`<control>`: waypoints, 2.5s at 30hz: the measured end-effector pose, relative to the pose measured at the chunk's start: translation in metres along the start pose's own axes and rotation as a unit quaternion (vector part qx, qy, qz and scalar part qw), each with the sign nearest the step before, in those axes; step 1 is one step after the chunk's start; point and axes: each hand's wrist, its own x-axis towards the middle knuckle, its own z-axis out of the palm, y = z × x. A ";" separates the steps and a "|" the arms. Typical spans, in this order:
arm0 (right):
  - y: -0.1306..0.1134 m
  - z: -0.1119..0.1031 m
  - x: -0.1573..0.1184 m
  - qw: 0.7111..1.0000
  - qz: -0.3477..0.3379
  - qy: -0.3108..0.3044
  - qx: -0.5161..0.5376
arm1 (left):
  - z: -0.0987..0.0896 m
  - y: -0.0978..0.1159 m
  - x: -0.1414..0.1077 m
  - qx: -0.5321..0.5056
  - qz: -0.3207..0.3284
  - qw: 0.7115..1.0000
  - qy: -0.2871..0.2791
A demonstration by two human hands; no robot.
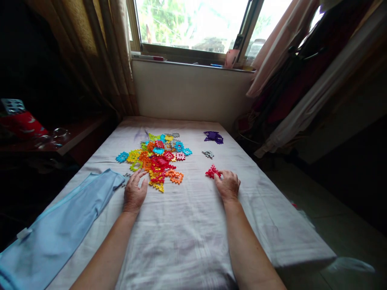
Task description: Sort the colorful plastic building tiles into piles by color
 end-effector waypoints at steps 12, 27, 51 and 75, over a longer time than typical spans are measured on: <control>-0.005 0.011 -0.003 0.994 -0.052 0.065 0.067 | -0.001 0.010 -0.009 0.090 0.035 0.995 -0.037; -0.056 0.013 -0.037 0.958 -0.235 -0.055 0.157 | 0.004 0.012 -0.013 0.095 0.045 0.992 -0.072; -0.084 0.014 -0.056 0.912 -0.366 -0.151 0.110 | -0.004 0.046 -0.017 -0.028 0.178 0.964 -0.198; -0.085 0.012 -0.054 0.912 -0.366 -0.129 0.135 | 0.003 0.037 -0.021 -0.041 0.137 0.974 -0.175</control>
